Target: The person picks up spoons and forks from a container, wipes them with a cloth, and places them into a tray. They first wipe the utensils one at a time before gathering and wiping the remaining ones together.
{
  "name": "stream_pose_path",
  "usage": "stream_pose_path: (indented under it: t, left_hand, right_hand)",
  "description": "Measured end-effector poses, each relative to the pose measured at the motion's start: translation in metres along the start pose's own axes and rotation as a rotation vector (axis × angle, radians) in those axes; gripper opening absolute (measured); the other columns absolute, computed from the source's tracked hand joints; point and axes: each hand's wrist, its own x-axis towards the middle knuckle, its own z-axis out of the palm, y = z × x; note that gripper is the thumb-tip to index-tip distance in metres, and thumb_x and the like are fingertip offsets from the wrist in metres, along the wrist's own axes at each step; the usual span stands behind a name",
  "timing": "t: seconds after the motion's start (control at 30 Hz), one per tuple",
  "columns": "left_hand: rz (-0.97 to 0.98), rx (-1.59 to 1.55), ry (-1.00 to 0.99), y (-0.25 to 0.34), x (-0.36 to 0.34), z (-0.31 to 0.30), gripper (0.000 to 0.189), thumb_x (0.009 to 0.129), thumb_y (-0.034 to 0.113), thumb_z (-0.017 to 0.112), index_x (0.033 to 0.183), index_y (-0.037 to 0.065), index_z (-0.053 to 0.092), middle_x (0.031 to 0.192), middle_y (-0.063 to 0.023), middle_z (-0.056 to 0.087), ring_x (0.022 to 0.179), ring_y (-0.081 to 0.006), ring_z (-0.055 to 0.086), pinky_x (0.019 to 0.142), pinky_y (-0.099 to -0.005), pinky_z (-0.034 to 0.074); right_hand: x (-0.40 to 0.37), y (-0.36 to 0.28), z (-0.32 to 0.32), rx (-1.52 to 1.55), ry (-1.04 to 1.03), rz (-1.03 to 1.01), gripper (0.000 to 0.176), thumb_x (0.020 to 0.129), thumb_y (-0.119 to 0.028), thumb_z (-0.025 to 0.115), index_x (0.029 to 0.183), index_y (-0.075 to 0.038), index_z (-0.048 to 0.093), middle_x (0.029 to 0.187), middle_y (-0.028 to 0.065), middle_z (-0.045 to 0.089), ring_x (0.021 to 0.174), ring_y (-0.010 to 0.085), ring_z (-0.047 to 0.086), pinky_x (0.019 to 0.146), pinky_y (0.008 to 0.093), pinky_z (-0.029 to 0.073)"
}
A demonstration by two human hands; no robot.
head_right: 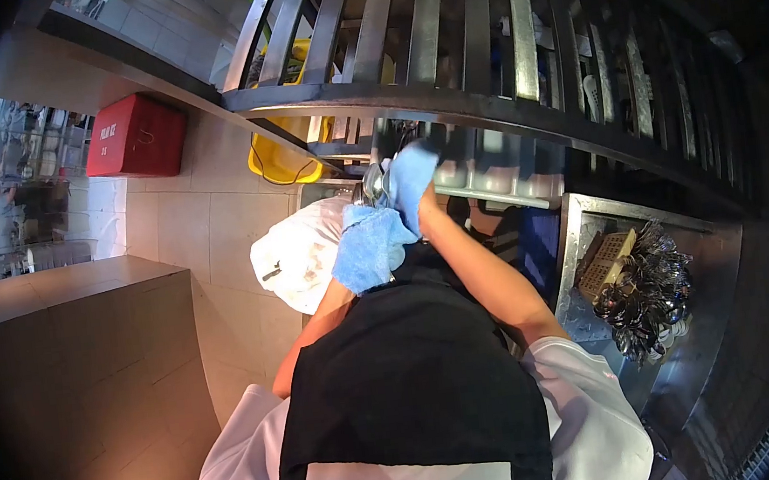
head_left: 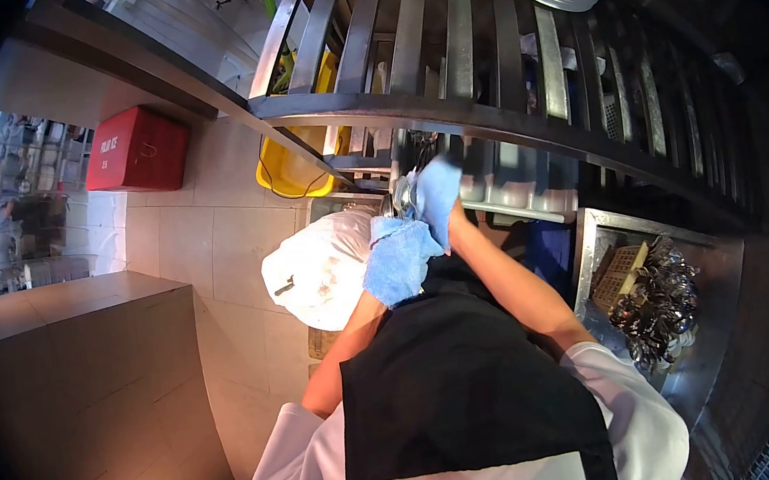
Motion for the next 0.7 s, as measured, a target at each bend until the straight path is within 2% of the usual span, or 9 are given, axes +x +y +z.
stream_pose_path:
  t: [0.07,0.1,0.2,0.27,0.33,0.43,0.5,0.53,0.7]
  left_hand:
    - [0.758,1.377,0.382,0.016,0.002,0.009,0.012,0.088,0.019,0.063,0.086,0.007,0.061,0.072,-0.0111,0.062,0.071,-0.0287,0.064,0.066,-0.04,0.048]
    - [0.761,1.378,0.385,0.023,0.0,0.009,0.012,0.088,0.019,0.063,0.086,0.007,0.061,0.072,-0.0111,0.062,0.071,-0.0287,0.064,0.066,-0.04,0.048]
    - [0.194,0.632,0.119,0.025,-0.007,0.013,0.016,0.082,0.022,0.066,0.083,0.007,0.063,0.074,-0.0158,0.062,0.075,-0.0362,0.063,0.072,-0.0449,0.048]
    - [0.649,1.156,0.235,0.019,-0.002,0.013,0.019,0.08,0.024,0.069,0.082,0.006,0.064,0.075,-0.0159,0.063,0.075,-0.0366,0.063,0.073,-0.0458,0.048]
    - [0.607,1.307,0.289,-0.003,0.001,0.009,0.014,0.081,0.02,0.067,0.078,0.007,0.064,0.077,-0.0154,0.064,0.076,-0.0335,0.064,0.072,-0.0462,0.047]
    - [0.494,1.397,0.393,-0.018,0.003,0.005,0.012,0.081,0.017,0.065,0.074,0.008,0.062,0.078,-0.015,0.064,0.076,-0.0306,0.064,0.07,-0.0468,0.046]
    - [0.355,1.37,0.473,-0.013,0.0,0.01,0.012,0.082,0.017,0.064,0.073,0.01,0.061,0.08,-0.0147,0.063,0.074,-0.0304,0.062,0.069,-0.0456,0.047]
    - [0.357,1.372,0.475,-0.007,0.001,0.01,0.012,0.082,0.017,0.064,0.073,0.01,0.061,0.08,-0.0147,0.063,0.074,-0.0304,0.062,0.069,-0.0456,0.047]
    - [0.554,1.32,0.308,0.001,-0.001,0.008,0.005,0.086,0.017,0.063,0.087,0.014,0.066,0.085,-0.0105,0.065,0.078,-0.03,0.064,0.07,-0.0404,0.05]
  right_hand:
    - [0.009,0.05,0.013,0.541,-0.113,0.07,0.021,0.099,-0.028,0.062,0.114,-0.013,0.065,0.099,0.0085,0.066,0.088,0.019,0.065,0.076,0.0378,0.054]
    - [-0.002,0.045,0.015,0.605,-0.11,0.076,0.021,0.1,-0.03,0.061,0.113,-0.013,0.065,0.097,0.0092,0.067,0.086,0.0204,0.066,0.075,0.039,0.055]
    - [-0.002,0.024,0.002,0.793,-0.303,0.241,0.027,0.103,-0.039,0.056,0.111,-0.015,0.065,0.094,0.0086,0.067,0.083,0.0224,0.066,0.075,0.0396,0.056]
    - [0.007,0.036,0.006,0.688,-0.169,0.115,0.029,0.103,-0.04,0.054,0.11,-0.014,0.065,0.092,0.0079,0.067,0.079,0.0243,0.065,0.072,0.041,0.055]
    - [0.022,0.078,0.023,0.377,0.089,0.033,0.024,0.102,-0.034,0.054,0.108,-0.014,0.064,0.089,0.007,0.066,0.074,0.0247,0.064,0.068,0.0416,0.053]
    - [-0.018,0.064,0.032,0.751,-0.102,0.307,0.017,0.1,-0.028,0.055,0.099,-0.014,0.064,0.082,0.005,0.063,0.069,0.0224,0.061,0.063,0.0395,0.051]
    - [0.005,0.062,0.013,-0.25,-0.255,-0.03,0.021,0.101,-0.029,0.054,0.102,-0.015,0.069,0.087,0.0037,0.066,0.078,0.0198,0.065,0.07,0.0355,0.052]
    - [0.014,0.066,0.011,0.462,-0.194,0.113,0.019,0.1,-0.024,0.053,0.096,-0.015,0.069,0.08,0.0032,0.065,0.074,0.0206,0.065,0.067,0.0362,0.052]
    - [0.031,0.033,-0.014,0.604,-0.325,0.203,0.014,0.102,-0.02,0.06,0.103,-0.011,0.07,0.089,0.0046,0.07,0.081,0.0215,0.069,0.068,0.0409,0.058]
